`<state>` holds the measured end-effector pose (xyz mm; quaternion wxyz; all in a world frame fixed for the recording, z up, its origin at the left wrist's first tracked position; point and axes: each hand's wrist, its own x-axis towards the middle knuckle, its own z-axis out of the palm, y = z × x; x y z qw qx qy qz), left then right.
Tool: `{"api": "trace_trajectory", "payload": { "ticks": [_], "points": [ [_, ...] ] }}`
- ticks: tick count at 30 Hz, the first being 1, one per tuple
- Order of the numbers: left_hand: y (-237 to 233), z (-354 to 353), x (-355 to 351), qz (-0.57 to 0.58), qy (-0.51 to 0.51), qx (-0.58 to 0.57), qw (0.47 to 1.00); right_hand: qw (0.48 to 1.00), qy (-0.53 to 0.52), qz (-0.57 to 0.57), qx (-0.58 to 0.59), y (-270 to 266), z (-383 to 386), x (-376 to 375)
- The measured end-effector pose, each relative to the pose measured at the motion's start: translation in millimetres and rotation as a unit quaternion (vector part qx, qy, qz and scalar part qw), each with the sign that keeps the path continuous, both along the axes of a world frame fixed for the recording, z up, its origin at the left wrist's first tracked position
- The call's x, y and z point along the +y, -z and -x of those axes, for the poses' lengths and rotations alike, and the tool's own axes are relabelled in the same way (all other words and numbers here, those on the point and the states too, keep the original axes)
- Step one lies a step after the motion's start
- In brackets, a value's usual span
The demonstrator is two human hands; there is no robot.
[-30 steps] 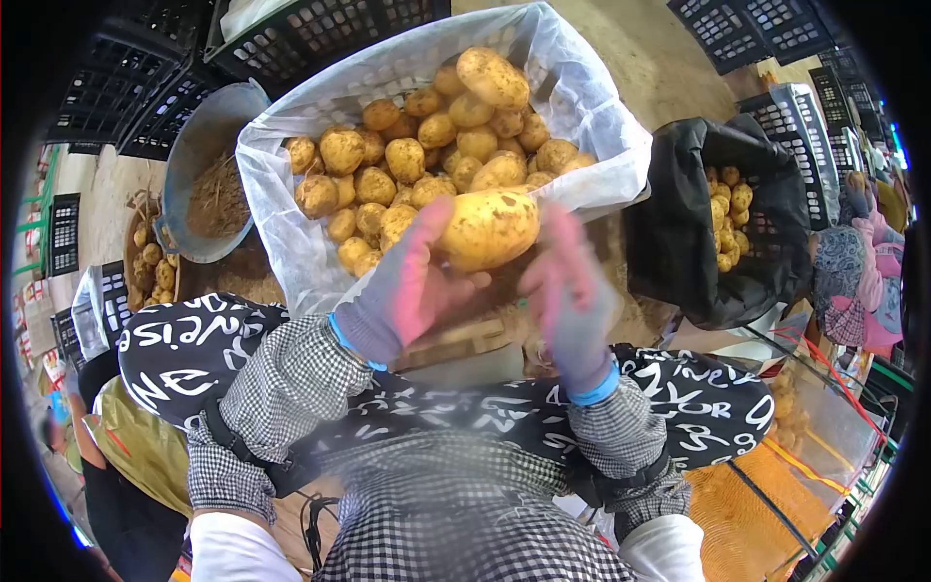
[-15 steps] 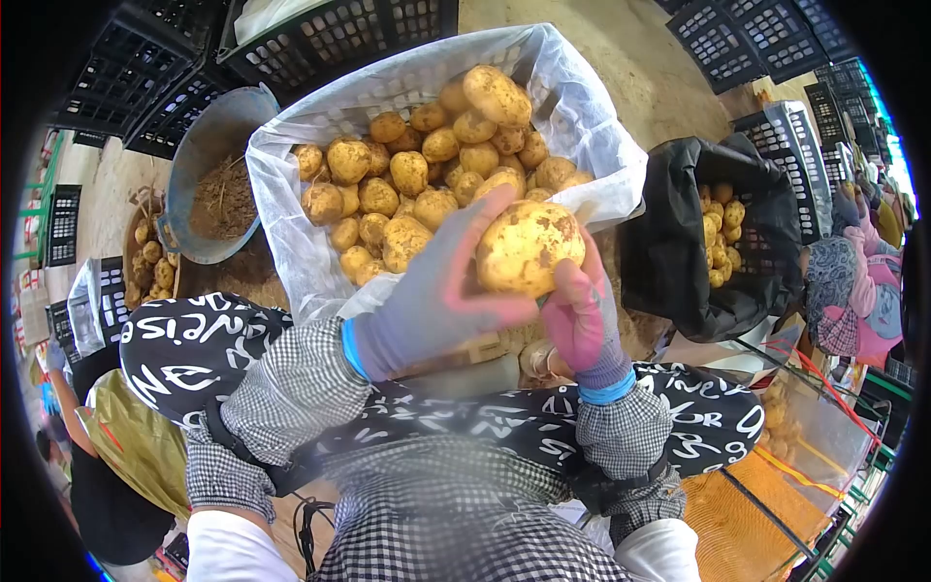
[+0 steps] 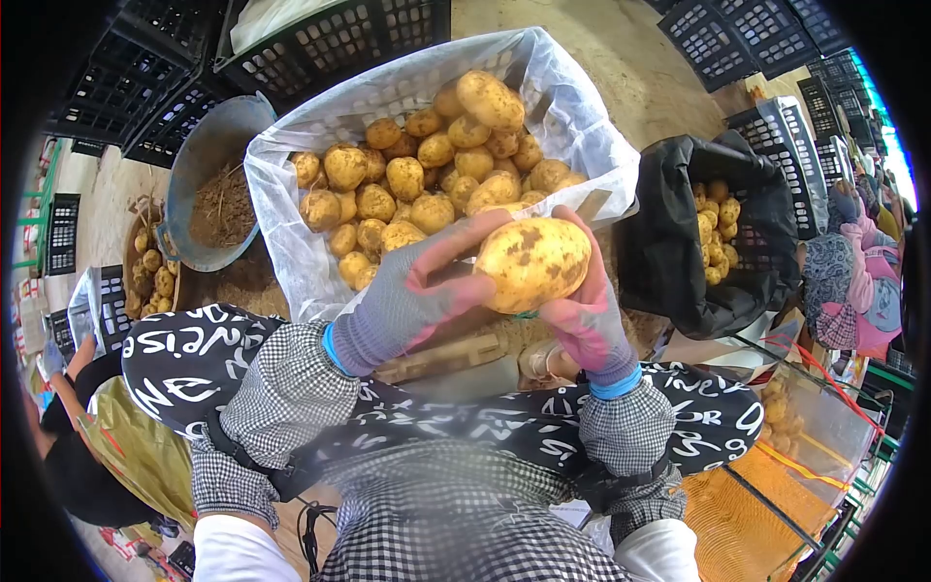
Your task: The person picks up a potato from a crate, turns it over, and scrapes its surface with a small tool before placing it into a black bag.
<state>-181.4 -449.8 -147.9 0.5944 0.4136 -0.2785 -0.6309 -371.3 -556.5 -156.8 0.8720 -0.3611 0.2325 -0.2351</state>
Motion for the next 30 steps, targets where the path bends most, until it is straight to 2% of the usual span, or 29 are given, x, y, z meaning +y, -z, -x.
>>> {"api": "trace_trajectory", "payload": {
  "ticks": [3, 6, 9, 12, 14, 15, 16, 18, 21, 23, 25, 27, 30],
  "points": [
    [14.4, -1.3, 3.1, 0.065, -0.022, -0.097, 0.993, 0.999, 0.017, -0.022, 0.042, 4.6, -1.1, 4.7],
    [28.1, -1.5, 5.8, 0.04, -0.067, -0.077, 0.994, 0.999, -0.005, 0.006, 0.048, 10.8, -3.0, 6.3],
    [31.0, 0.8, 8.4, 0.004, -0.076, -0.039, 0.996, 0.991, -0.009, 0.131, 0.026, 15.7, -7.0, 14.3],
    [38.0, 3.8, 1.6, 0.037, -0.075, -0.094, 0.992, 0.927, 0.035, 0.342, 0.151, 20.4, -8.7, 13.4],
    [30.9, 5.7, 0.3, -0.029, -0.031, -0.172, 0.984, 0.87, 0.023, 0.452, 0.194, 19.7, -7.4, 7.7],
    [30.8, 7.3, -1.2, -0.042, -0.03, -0.16, 0.986, 0.836, 0.016, 0.505, 0.214, 18.6, -6.5, 5.5],
    [30.7, 9.1, -2.7, -0.055, -0.029, -0.147, 0.987, 0.826, 0.018, 0.518, 0.22, 15.6, -7.4, 6.0],
    [38.5, 13.5, -4.8, -0.046, -0.062, -0.022, 0.997, 0.808, 0.024, 0.54, 0.235, 8.1, -10.4, 11.3],
    [33.6, 9.3, -3.4, -0.068, -0.04, -0.044, 0.996, 0.816, 0.003, 0.516, 0.259, 4.1, -7.2, 11.6],
    [39.4, 9.9, -3.9, -0.055, 0.012, -0.198, 0.979, 0.816, 0.017, 0.519, 0.255, 7.4, -3.7, 11.3],
    [27.9, 11.0, -8.3, -0.07, 0.008, -0.162, 0.984, 0.812, 0.016, 0.524, 0.255, 8.2, -1.1, 9.1],
    [9.7, 11.0, -9.7, -0.114, -0.048, 0.064, 0.99, 0.806, 0.002, 0.53, 0.262, 7.4, 1.1, 6.3],
    [8.5, 9.3, -10.5, -0.031, -0.088, -0.014, 0.996, 0.915, 0.047, 0.363, 0.172, 20.4, 1.1, 6.3]
  ]
}}
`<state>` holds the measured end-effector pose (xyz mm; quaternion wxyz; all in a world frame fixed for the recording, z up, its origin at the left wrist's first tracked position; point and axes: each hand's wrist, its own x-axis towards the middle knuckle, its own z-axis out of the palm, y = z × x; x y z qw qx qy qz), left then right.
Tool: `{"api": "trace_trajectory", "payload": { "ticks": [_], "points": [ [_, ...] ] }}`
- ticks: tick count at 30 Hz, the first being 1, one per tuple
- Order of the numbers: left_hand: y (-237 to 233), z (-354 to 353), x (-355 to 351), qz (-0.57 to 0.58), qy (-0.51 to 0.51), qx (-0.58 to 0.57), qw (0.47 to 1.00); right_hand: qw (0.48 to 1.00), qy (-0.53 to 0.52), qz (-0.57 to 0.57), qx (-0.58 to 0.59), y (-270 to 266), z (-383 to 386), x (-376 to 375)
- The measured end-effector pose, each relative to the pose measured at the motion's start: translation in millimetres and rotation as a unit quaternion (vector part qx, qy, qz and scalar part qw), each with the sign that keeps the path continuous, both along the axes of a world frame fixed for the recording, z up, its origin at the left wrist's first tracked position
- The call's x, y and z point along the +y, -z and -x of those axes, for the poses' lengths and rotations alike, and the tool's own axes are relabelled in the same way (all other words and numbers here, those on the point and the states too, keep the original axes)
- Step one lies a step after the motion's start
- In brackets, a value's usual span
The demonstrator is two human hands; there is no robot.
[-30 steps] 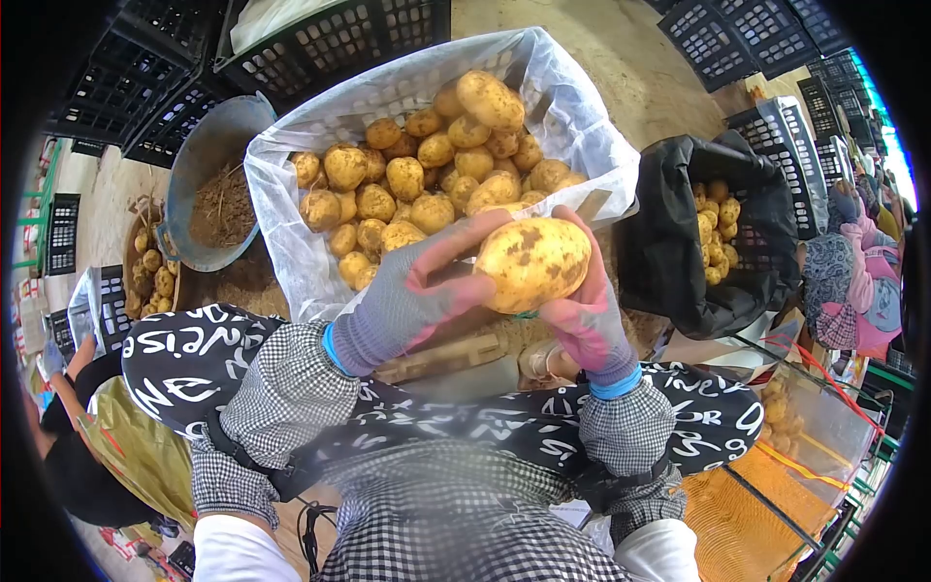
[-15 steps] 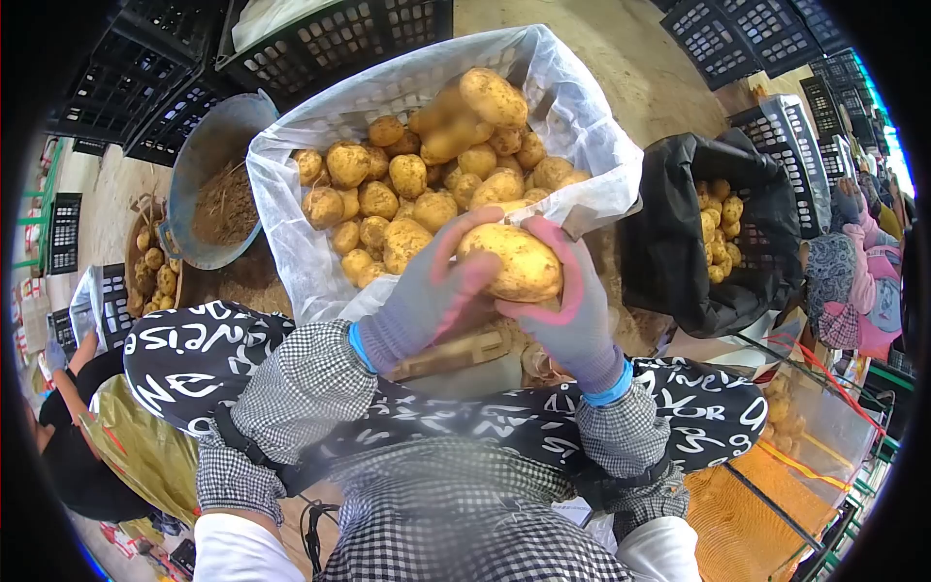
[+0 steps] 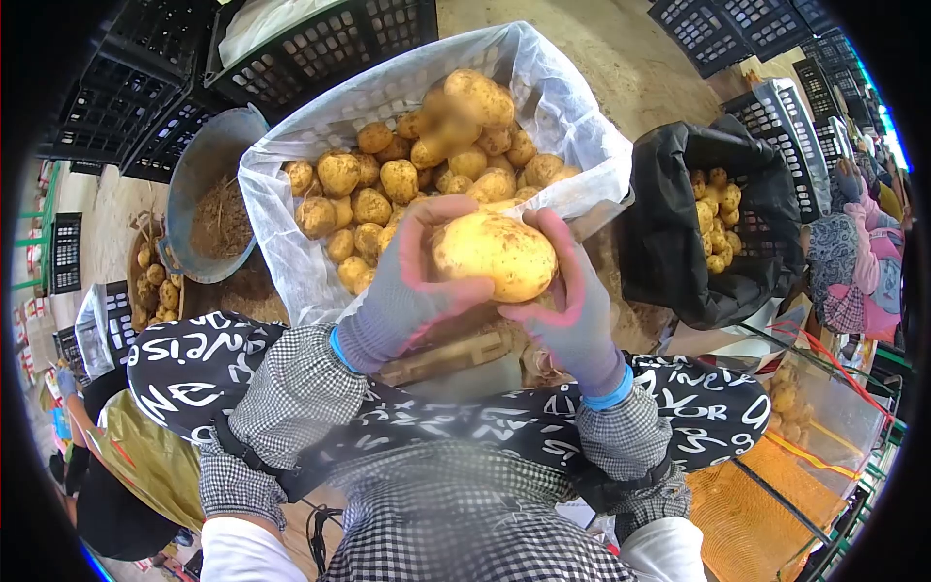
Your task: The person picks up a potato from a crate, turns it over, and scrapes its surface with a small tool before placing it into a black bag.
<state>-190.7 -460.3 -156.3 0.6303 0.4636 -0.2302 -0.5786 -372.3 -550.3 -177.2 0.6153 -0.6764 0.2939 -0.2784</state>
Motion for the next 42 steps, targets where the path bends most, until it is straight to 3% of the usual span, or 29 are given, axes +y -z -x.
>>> {"api": "trace_trajectory", "payload": {
  "ticks": [3, 6, 9, 15, 17, 18, 19, 23, 26, 27, 28, 29, 30, 31, 32, 33, 34, 35, 36, 37, 39, 40, 41, 42],
  "points": [
    [12.7, -4.1, 0.5, 0.087, -0.007, -0.122, 0.989, 0.967, -0.025, -0.227, -0.114, -10.3, -0.5, -1.0],
    [14.6, -2.4, 3.5, 0.078, 0.001, -0.062, 0.995, 0.96, -0.027, -0.251, -0.119, -17.3, -0.5, -1.7],
    [6.5, -3.1, 3.9, 0.016, 0.056, -0.024, 0.998, 0.969, -0.04, -0.201, -0.137, -12.0, 2.1, -4.7],
    [-1.5, 0.6, 8.1, -0.026, 0.09, 0.026, 0.995, 0.965, 0.01, -0.246, -0.092, -4.9, 4.9, -2.7],
    [5.4, 4.9, 7.8, -0.002, 0.085, -0.012, 0.996, 0.999, 0.014, -0.051, -0.014, 2.2, 4.4, -3.3],
    [14.3, 6.2, 8.2, 0.008, 0.083, -0.03, 0.996, 0.989, 0.032, -0.132, -0.049, 2.7, 3.2, 0.8],
    [22.9, 3.9, 8.3, 0.054, 0.096, -0.262, 0.959, 0.972, 0.057, -0.211, -0.087, 3.4, 2.0, 4.8],
    [22.5, 2.1, 6.2, 0.098, 0.085, -0.346, 0.929, 0.897, 0.035, -0.437, -0.057, -13.9, 11.3, 4.0],
    [35.2, -12.3, -8.2, 0.017, 0.09, -0.45, 0.888, 0.944, 0.063, -0.316, -0.073, -16.5, 21.9, -7.7],
    [69.5, -23.5, -17.9, -0.002, -0.011, -0.456, 0.89, 0.912, 0.155, -0.366, -0.102, -16.9, 28.5, -18.7],
    [95.5, -48.4, -23.1, -0.068, -0.007, -0.518, 0.852, 0.851, 0.121, -0.47, -0.203, -24.3, 46.7, -40.9],
    [111.4, -81.5, -26.1, -0.13, -0.003, -0.578, 0.806, 0.849, 0.178, -0.424, -0.261, -32.6, 51.6, -53.1],
    [116.1, -113.0, -32.8, -0.268, 0.109, -0.549, 0.784, 0.862, 0.1, -0.39, -0.307, -16.0, 87.1, -81.0],
    [119.0, -132.6, -36.6, -0.398, 0.219, -0.502, 0.736, 0.817, 0.164, -0.402, -0.378, -12.2, 104.7, -101.0],
    [117.4, -134.4, -35.8, -0.44, 0.256, -0.429, 0.747, 0.77, 0.28, -0.404, -0.407, -19.8, 112.9, -109.4],
    [114.1, -134.1, -35.4, -0.478, 0.293, -0.351, 0.75, 0.735, 0.322, -0.385, -0.455, -11.6, 136.1, -129.5],
    [112.7, -132.6, -35.5, -0.512, 0.327, -0.271, 0.747, 0.771, 0.361, -0.309, -0.425, -4.8, 142.2, -136.7],
    [117.8, -120.9, -32.6, -0.5, 0.308, -0.331, 0.739, 0.795, 0.404, -0.234, -0.387, 1.9, 148.3, -143.8],
    [129.5, -101.0, -27.3, -0.485, 0.288, -0.389, 0.728, 0.861, 0.429, -0.096, -0.256, 4.9, 137.7, -137.8],
    [143.1, -89.7, -23.9, -0.467, 0.267, -0.445, 0.715, 0.891, 0.437, 0.046, -0.113, 5.5, 127.1, -130.7],
    [177.0, -86.5, -18.6, -0.436, 0.247, -0.44, 0.745, 0.884, 0.295, -0.189, -0.309, -5.7, 114.0, -119.7],
    [186.2, -85.2, -13.7, -0.421, 0.236, -0.437, 0.759, 0.842, 0.21, -0.302, -0.395, -13.5, 105.3, -110.7],
    [167.6, -89.0, -16.2, -0.44, 0.233, -0.393, 0.773, 0.856, 0.266, -0.285, -0.34, -20.1, 85.8, -97.3],
    [173.9, -95.4, -14.5, -0.423, 0.201, -0.392, 0.792, 0.864, 0.255, -0.29, -0.324, -19.2, 76.3, -92.1]
  ]
}}
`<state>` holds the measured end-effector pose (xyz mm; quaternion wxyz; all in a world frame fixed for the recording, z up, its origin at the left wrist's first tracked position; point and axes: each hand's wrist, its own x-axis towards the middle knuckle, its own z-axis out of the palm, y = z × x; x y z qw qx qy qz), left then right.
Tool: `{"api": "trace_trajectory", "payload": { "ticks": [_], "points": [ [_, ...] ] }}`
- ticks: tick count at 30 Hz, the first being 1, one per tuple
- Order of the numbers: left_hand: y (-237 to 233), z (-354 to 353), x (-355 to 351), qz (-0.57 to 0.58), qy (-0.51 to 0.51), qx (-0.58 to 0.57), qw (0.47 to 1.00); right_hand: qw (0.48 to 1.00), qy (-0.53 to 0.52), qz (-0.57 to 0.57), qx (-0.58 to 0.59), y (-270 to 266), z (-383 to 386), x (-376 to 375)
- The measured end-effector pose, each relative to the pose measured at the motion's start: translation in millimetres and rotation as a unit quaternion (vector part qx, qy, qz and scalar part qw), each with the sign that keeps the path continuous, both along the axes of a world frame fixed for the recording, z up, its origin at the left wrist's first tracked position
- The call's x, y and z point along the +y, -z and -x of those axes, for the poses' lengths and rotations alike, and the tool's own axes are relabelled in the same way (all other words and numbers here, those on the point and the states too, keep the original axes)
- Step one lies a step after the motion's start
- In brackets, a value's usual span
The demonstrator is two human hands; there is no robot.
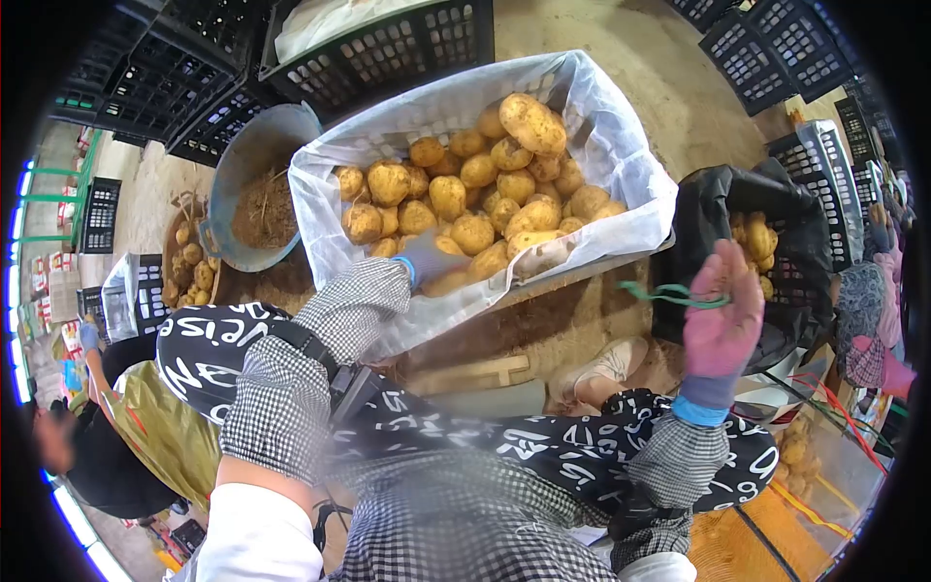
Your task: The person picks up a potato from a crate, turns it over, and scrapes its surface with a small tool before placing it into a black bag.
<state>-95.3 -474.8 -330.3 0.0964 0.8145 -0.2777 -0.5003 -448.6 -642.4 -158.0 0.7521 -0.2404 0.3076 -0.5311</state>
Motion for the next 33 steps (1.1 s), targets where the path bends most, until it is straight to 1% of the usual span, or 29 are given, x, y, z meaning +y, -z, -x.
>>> {"api": "trace_trajectory", "payload": {
  "ticks": [2, 5, 8, 9, 12, 13, 15, 16, 18, 19, 22, 23, 26, 29, 30, 31, 32, 33],
  "points": [
    [26.6, -10.0, 10.9, 0.062, -0.045, 0.001, 0.997, 0.999, -0.034, -0.01, 0.028, 6.1, -8.8, 10.0],
    [-5.7, -12.4, 14.3, 0.058, -0.111, -0.017, 0.992, 0.997, -0.071, -0.032, 0.011, 2.6, -22.4, 28.4],
    [-5.8, -32.3, 20.5, 0.148, -0.273, 0.021, 0.95, 0.991, -0.12, 0.034, 0.047, 10.8, -28.2, 43.8],
    [-52.5, -25.5, 13.1, 0.16, -0.29, 0.059, 0.942, 0.989, -0.102, 0.029, 0.101, 2.7, -35.6, 53.9],
    [-89.9, -44.4, 15.9, 0.264, -0.165, 0.096, 0.945, 0.961, -0.176, 0.038, 0.208, -3.4, -51.7, 71.7],
    [-112.3, -37.5, 16.1, 0.299, -0.146, 0.113, 0.936, 0.945, -0.23, 0.052, 0.228, 3.2, -56.7, 77.2],
    [-160.0, -0.8, 15.2, 0.365, -0.103, 0.153, 0.913, 0.929, -0.315, 0.043, 0.191, 9.3, -70.0, 93.6],
    [-170.4, 16.7, 15.7, 0.4, -0.106, 0.163, 0.896, 0.918, -0.354, 0.037, 0.174, 9.4, -75.0, 102.2],
    [-179.6, 50.0, 19.2, 0.467, -0.111, 0.19, 0.856, 0.911, -0.375, 0.021, 0.17, -0.2, -87.6, 110.1],
    [-179.0, 61.7, 23.6, 0.419, -0.197, 0.326, 0.824, 0.906, -0.386, 0.012, 0.17, -3.0, -89.3, 109.4],
    [-170.7, 91.7, 26.2, 0.506, -0.085, 0.26, 0.818, 0.939, -0.288, 0.128, 0.137, 13.2, -83.7, 103.3],
    [-170.7, 88.9, 28.1, 0.479, -0.031, 0.238, 0.844, 0.943, -0.296, 0.103, 0.112, 14.4, -82.4, 102.9],
    [-161.7, 81.2, 26.3, 0.445, 0.079, 0.141, 0.881, 0.922, -0.292, 0.2, 0.156, 32.7, -83.7, 101.3],
    [-163.5, 69.9, 29.5, 0.487, 0.125, 0.123, 0.855, 0.933, -0.326, 0.111, 0.102, 9.5, -87.9, 105.7],
    [-165.8, 72.8, 30.2, 0.486, 0.043, 0.214, 0.847, 0.931, -0.328, 0.119, 0.105, 10.8, -87.9, 105.3],
    [-168.6, 79.0, 31.0, 0.477, -0.04, 0.301, 0.825, 0.93, -0.329, 0.126, 0.108, 12.5, -86.9, 104.1],
    [-170.6, 82.5, 31.0, 0.461, -0.123, 0.385, 0.79, 0.928, -0.331, 0.134, 0.112, 14.2, -85.5, 102.6],
    [-171.9, 80.7, 30.5, 0.436, -0.093, 0.356, 0.821, 0.914, -0.318, 0.197, 0.157, 17.6, -83.7, 101.5]
  ]
}}
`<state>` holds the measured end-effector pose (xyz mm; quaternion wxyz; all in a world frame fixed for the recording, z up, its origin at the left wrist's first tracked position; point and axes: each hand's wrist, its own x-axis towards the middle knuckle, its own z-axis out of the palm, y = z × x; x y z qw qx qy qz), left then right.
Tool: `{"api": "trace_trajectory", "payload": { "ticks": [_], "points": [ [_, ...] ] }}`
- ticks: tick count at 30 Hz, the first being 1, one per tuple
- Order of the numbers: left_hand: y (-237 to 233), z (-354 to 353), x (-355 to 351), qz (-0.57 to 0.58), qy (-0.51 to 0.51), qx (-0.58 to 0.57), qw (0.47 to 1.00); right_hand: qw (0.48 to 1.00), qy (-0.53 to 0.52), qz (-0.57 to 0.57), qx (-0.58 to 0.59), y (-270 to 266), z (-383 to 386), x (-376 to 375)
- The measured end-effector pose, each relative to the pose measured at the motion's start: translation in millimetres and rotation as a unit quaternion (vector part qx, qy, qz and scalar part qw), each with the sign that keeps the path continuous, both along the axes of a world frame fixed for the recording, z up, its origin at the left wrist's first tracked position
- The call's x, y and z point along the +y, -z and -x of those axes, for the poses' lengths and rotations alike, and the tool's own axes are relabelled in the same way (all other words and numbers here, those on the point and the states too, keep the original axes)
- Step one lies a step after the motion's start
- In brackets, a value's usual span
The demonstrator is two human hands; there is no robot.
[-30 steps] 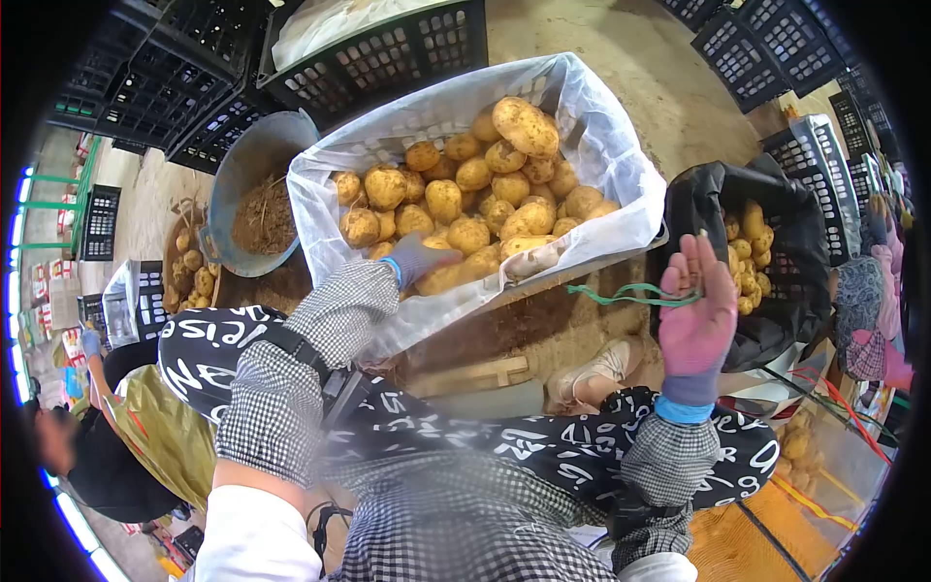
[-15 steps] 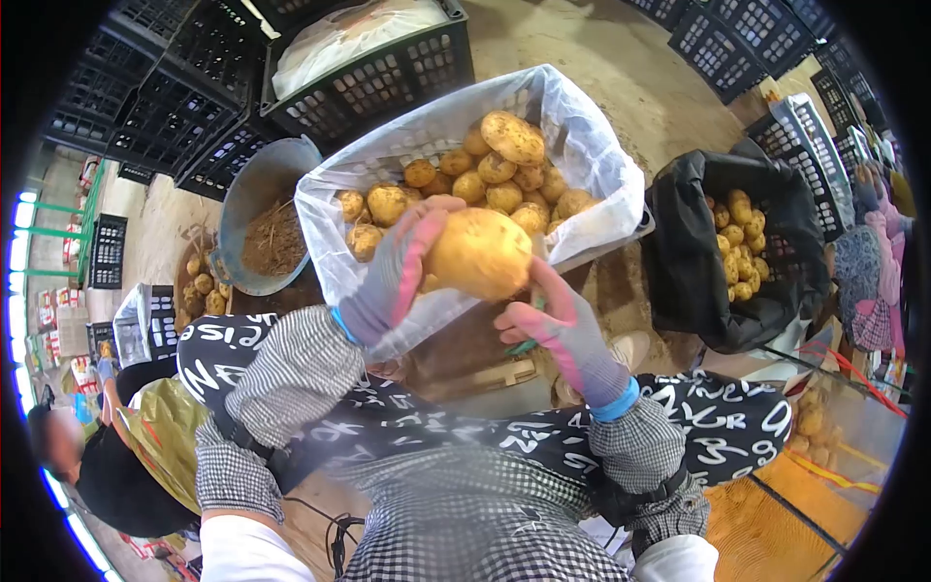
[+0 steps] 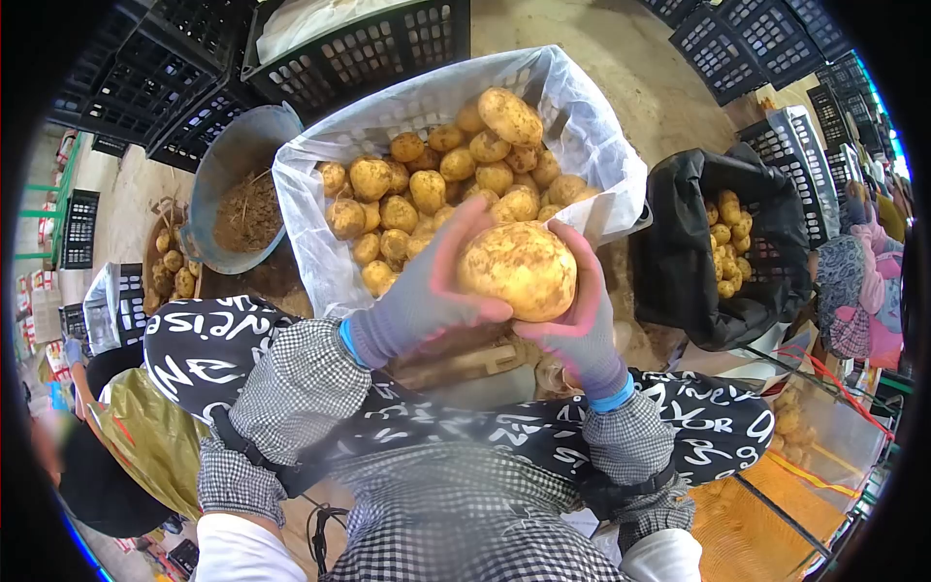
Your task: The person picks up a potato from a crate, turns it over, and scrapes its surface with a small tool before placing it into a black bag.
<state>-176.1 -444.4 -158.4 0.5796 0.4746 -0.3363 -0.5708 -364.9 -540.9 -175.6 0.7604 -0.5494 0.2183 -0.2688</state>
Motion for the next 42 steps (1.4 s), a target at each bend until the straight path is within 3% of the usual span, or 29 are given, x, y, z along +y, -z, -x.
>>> {"api": "trace_trajectory", "payload": {
  "ticks": [2, 5, 8, 10, 14, 17, 19, 21, 28, 31, 33, 35, 38, 41, 42],
  "points": [
    [-1.8, -5.7, 1.3, -0.053, 0.045, -0.091, 0.993, 0.987, 0.006, 0.153, 0.041, 7.5, 3.0, -1.1],
    [-4.7, -7.8, 7.4, -0.059, 0.044, -0.007, 0.997, 0.999, -0.009, 0.031, 0.007, -1.4, -2.9, 0.1],
    [2.2, -18.4, 3.9, -0.049, 0.023, 0.018, 0.998, 0.985, -0.023, -0.171, 0.007, -16.3, -6.5, -0.1],
    [6.1, -18.5, 1.4, -0.046, 0.014, 0.051, 0.998, 0.997, -0.025, -0.005, 0.067, 4.7, -2.7, -1.7],
    [7.3, -9.8, 2.0, -0.086, 0.034, 0.048, 0.995, 0.957, -0.029, 0.233, 0.173, 12.7, -0.9, -6.3],
    [11.7, -4.1, 0.6, -0.068, 0.019, 0.128, 0.989, 0.958, -0.041, 0.221, 0.181, 12.6, 0.9, -6.6],
    [11.5, -6.3, -0.2, -0.072, 0.015, 0.111, 0.991, 0.994, -0.04, 0.042, 0.097, 17.3, 2.3, -7.3],
    [11.1, -6.8, -0.3, -0.072, 0.009, 0.104, 0.992, 0.996, -0.039, -0.068, 0.05, 18.4, 3.7, -6.4],
    [17.3, -5.1, 3.2, -0.004, -0.011, 0.075, 0.997, 0.978, -0.02, -0.208, 0.023, -18.1, 0.6, -5.0],
    [26.1, -11.6, 2.8, 0.091, 0.004, 0.004, 0.996, 0.976, -0.032, -0.209, 0.057, -11.8, 1.6, -6.3],
    [25.4, -14.7, 2.4, 0.048, -0.022, 0.065, 0.996, 0.979, -0.031, -0.187, 0.08, -8.4, 1.7, -4.9],
    [2.4, -11.9, -6.3, -0.109, -0.087, 0.257, 0.956, 0.985, -0.018, -0.16, 0.069, -6.4, -0.9, -3.5],
    [-1.3, -1.8, -5.4, -0.052, 0.011, 0.041, 0.998, 0.989, 0.02, -0.148, 0.02, 3.6, -2.2, -0.3],
    [-5.7, 1.0, -0.1, -0.085, 0.044, 0.08, 0.992, 0.996, 0.022, -0.089, 0.011, 9.4, -0.9, 0.0],
    [-1.4, 0.6, 0.8, -0.044, 0.042, 0.021, 0.998, 0.997, 0.018, -0.07, 0.028, 9.0, -0.5, 0.7]
  ]
}}
